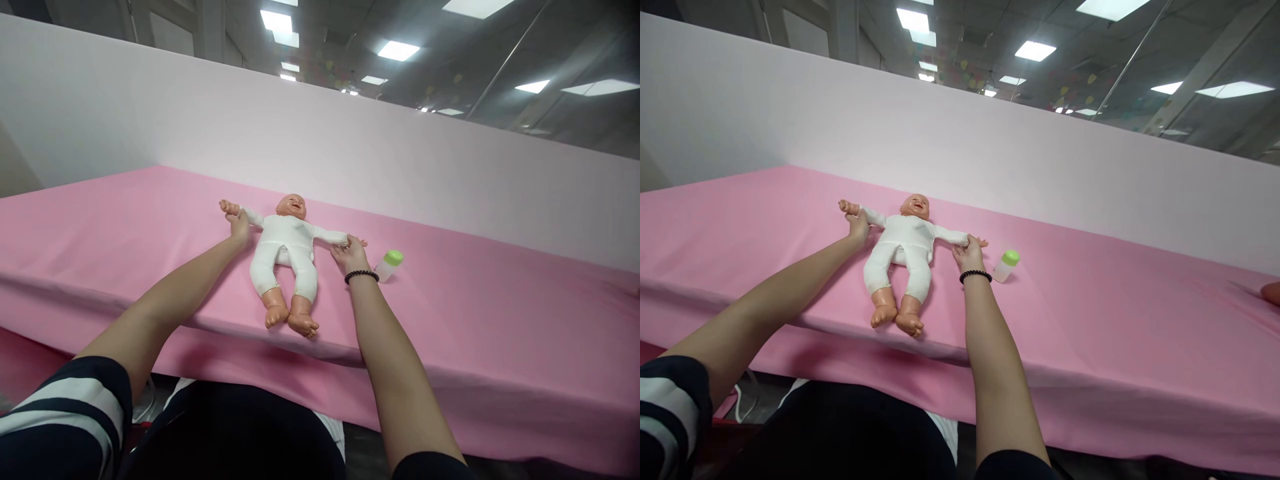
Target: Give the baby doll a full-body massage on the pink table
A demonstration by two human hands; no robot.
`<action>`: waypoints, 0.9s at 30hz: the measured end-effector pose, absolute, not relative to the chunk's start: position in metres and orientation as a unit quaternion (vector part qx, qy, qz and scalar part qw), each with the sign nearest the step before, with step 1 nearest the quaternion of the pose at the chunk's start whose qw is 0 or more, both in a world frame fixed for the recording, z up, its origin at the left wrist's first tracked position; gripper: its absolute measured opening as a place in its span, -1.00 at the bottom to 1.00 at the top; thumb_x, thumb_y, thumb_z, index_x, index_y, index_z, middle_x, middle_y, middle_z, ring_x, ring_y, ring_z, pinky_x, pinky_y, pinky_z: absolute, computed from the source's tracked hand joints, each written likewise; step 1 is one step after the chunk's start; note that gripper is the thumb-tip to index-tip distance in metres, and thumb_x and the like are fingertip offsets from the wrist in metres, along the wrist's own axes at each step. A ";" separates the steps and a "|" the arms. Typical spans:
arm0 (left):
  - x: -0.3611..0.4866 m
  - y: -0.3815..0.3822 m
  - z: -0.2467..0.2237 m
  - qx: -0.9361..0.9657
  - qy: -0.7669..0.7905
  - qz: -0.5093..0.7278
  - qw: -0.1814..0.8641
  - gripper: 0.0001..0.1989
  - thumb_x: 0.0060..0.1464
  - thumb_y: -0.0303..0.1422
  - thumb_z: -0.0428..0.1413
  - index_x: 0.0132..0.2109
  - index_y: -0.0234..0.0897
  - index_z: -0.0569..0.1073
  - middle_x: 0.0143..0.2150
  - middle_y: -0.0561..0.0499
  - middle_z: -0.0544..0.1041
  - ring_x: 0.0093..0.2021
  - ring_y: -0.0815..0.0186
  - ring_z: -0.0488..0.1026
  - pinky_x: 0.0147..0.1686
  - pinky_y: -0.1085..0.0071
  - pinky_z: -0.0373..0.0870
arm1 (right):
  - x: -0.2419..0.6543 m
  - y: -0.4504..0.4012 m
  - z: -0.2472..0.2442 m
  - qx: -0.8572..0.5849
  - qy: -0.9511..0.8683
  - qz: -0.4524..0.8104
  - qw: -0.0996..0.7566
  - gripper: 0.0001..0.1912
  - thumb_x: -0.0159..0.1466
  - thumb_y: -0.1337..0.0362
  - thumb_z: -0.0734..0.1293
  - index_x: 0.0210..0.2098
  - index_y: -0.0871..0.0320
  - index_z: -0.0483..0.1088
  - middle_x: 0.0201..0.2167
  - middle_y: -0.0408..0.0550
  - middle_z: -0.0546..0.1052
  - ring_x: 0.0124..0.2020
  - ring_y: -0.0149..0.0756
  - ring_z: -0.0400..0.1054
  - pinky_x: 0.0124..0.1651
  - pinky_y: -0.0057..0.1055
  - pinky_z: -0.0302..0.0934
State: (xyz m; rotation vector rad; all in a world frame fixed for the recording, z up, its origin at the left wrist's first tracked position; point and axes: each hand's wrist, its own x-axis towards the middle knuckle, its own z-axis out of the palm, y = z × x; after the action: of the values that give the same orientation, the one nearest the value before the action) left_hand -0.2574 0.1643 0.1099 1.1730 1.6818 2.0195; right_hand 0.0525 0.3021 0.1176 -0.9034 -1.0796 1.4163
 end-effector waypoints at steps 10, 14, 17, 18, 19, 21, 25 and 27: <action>-0.230 0.138 0.123 0.714 0.547 0.433 -0.069 -0.53 0.30 -0.20 0.02 0.28 -0.21 0.40 0.23 -0.22 0.37 0.25 0.01 0.34 0.31 0.03 0.27 | 0.028 0.257 0.144 -0.180 -0.788 0.356 0.470 -0.65 -0.01 0.28 0.44 -0.18 0.05 0.54 -0.05 -0.05 0.61 0.04 -0.09 0.45 0.26 -0.06 0.25; -0.234 0.136 0.125 0.715 0.566 0.404 -0.076 -0.53 0.31 -0.22 0.00 0.31 -0.18 0.39 0.23 -0.19 0.38 0.24 0.03 0.36 0.30 0.06 0.29 | 0.018 0.247 0.141 -0.169 -0.810 0.330 0.454 -0.66 -0.04 0.38 0.42 -0.24 0.03 0.61 -0.11 -0.06 0.63 0.06 -0.05 0.44 0.34 -0.02 0.15; -0.234 0.135 0.124 0.711 0.564 0.414 -0.072 -0.53 0.30 -0.20 0.01 0.29 -0.20 0.38 0.22 -0.19 0.39 0.24 0.03 0.36 0.31 0.06 0.28 | 0.021 0.245 0.140 -0.172 -0.805 0.334 0.460 -0.65 0.04 0.32 0.40 -0.15 0.06 0.58 -0.07 -0.03 0.63 0.06 -0.07 0.44 0.28 -0.02 0.22; -0.233 0.135 0.123 0.705 0.563 0.426 -0.069 -0.53 0.30 -0.20 0.02 0.28 -0.21 0.37 0.22 -0.19 0.39 0.24 0.03 0.36 0.31 0.05 0.27 | 0.022 0.245 0.140 -0.169 -0.796 0.342 0.469 -0.65 0.07 0.30 0.39 -0.13 0.08 0.56 -0.04 -0.01 0.62 0.07 -0.09 0.44 0.26 -0.05 0.24; -0.232 0.136 0.122 0.696 0.561 0.444 -0.064 -0.53 0.29 -0.19 0.04 0.27 -0.22 0.36 0.21 -0.20 0.40 0.25 0.03 0.35 0.32 0.05 0.25 | 0.023 0.246 0.141 -0.170 -0.782 0.356 0.483 -0.65 0.08 0.27 0.40 -0.11 0.09 0.54 0.00 0.00 0.60 0.09 -0.11 0.44 0.26 -0.08 0.25; -0.229 0.139 0.120 0.663 0.556 0.500 -0.034 -0.52 0.26 -0.19 0.09 0.25 -0.25 0.32 0.23 -0.22 0.39 0.27 0.03 0.32 0.32 0.04 0.24 | 0.026 0.251 0.142 -0.193 -0.728 0.404 0.520 -0.60 0.07 0.22 0.44 -0.07 0.09 0.47 0.05 0.01 0.57 0.10 -0.15 0.43 0.25 -0.11 0.27; -0.229 0.154 0.116 0.454 0.560 0.679 0.140 -0.47 0.22 -0.24 0.19 0.25 -0.17 0.21 0.29 -0.20 0.34 0.26 0.11 0.35 0.25 0.10 0.33 | 0.032 0.271 0.138 -0.319 -0.534 0.532 0.574 -0.50 0.15 0.15 0.41 0.06 -0.01 0.31 0.12 -0.04 0.49 0.04 -0.22 0.45 0.11 -0.11 0.40; -0.234 0.162 0.115 0.354 0.565 0.718 0.197 -0.48 0.30 -0.18 0.12 0.30 -0.12 0.13 0.29 -0.22 0.33 0.20 0.12 0.42 0.13 0.11 0.43 | 0.038 0.283 0.131 -0.354 -0.468 0.561 0.584 -0.59 0.25 0.14 0.31 0.09 -0.04 0.25 0.11 -0.04 0.47 0.00 -0.24 0.47 0.05 -0.08 0.43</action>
State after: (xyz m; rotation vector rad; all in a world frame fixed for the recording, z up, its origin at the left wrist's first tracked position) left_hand -0.2337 0.1616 0.1149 0.9917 1.5831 2.0109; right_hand 0.0376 0.2826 0.1311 -0.8255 -1.0928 1.3097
